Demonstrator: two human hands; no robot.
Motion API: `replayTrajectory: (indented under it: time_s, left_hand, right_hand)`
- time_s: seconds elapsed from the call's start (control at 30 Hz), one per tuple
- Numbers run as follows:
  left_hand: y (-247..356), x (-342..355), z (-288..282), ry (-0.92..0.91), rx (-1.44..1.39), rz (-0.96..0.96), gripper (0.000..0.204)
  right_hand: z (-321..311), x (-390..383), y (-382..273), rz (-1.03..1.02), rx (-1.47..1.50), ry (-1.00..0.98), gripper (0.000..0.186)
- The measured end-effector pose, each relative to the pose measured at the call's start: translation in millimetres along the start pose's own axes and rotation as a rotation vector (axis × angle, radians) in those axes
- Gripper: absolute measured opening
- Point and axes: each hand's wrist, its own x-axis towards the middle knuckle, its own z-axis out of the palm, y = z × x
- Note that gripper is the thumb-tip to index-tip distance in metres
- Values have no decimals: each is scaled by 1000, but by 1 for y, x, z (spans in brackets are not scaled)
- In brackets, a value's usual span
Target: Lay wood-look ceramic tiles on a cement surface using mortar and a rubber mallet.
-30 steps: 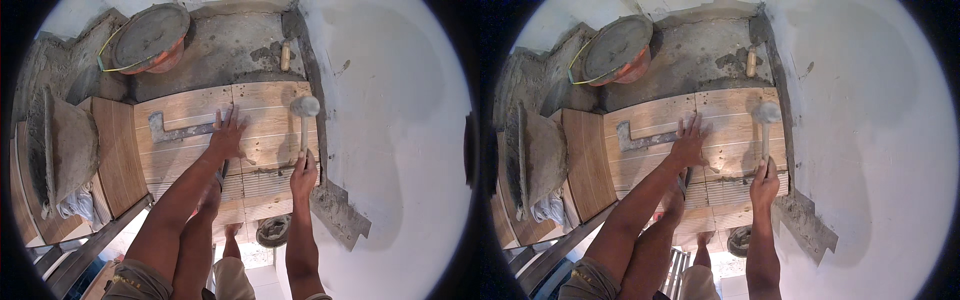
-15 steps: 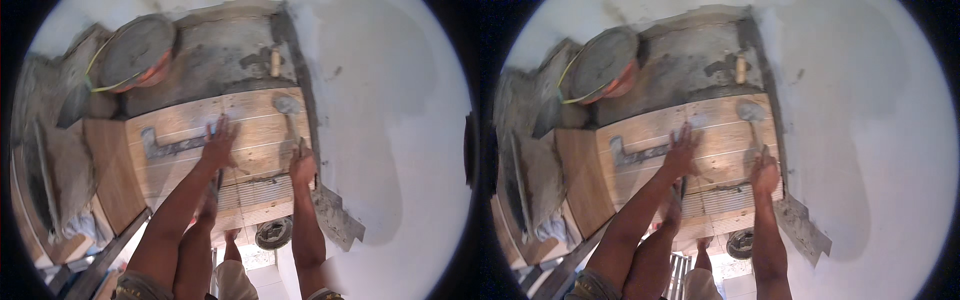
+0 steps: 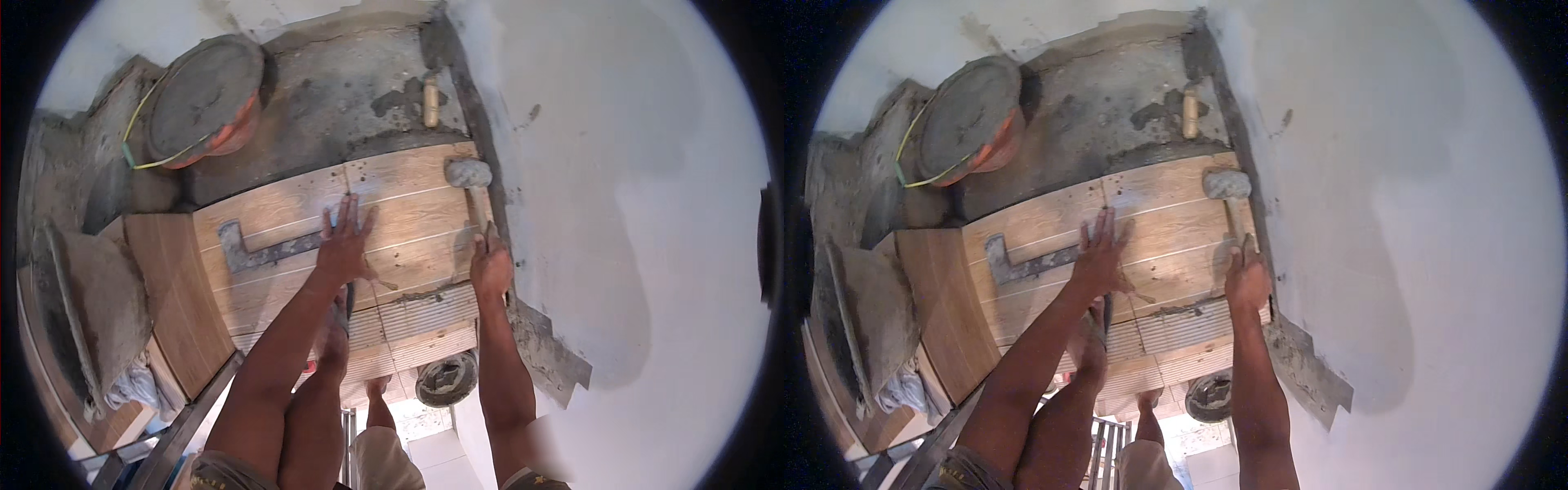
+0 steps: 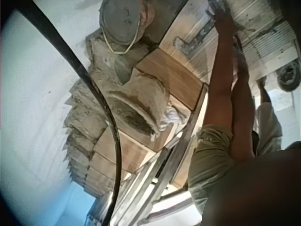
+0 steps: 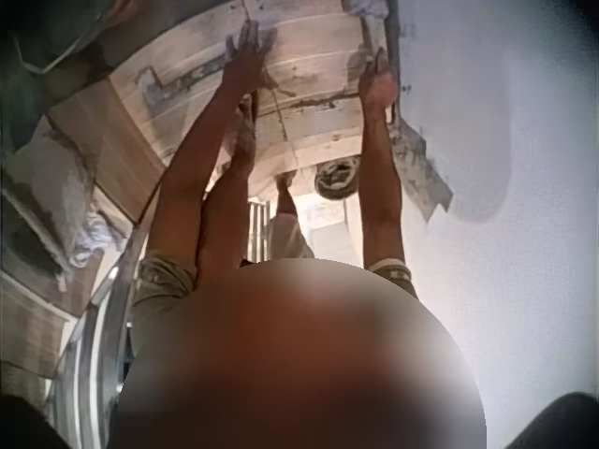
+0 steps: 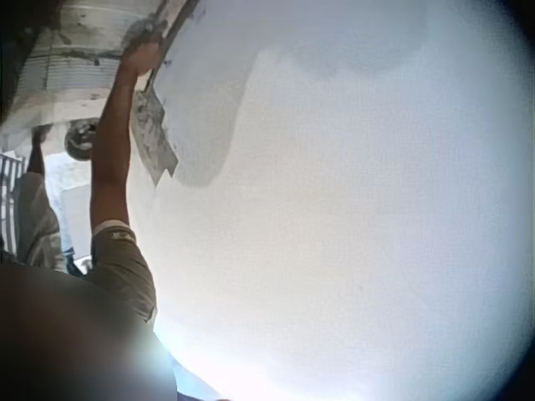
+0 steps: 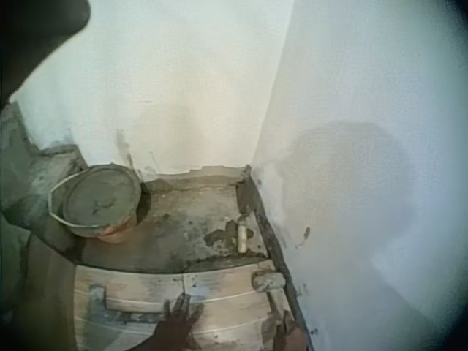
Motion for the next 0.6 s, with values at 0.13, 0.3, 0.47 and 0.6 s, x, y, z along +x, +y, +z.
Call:
replayTrajectory:
  time_s: [0.13,0.3,0.47,0.6]
  left_hand:
    - [1,3,6,1,-30,19,151]
    - [-2,2,8,-1,-14,17,151]
    - [-1,2,7,-15,-22,14,151]
    - [0,2,8,-1,-24,23,151]
  right_hand:
    - [13,-8,-11,-187,167,216,46]
    - [30,-12,-35,-169,211,209,46]
    - [46,-18,-22,-131,187,127,46]
    - [55,-21,-14,-125,165,151,48]
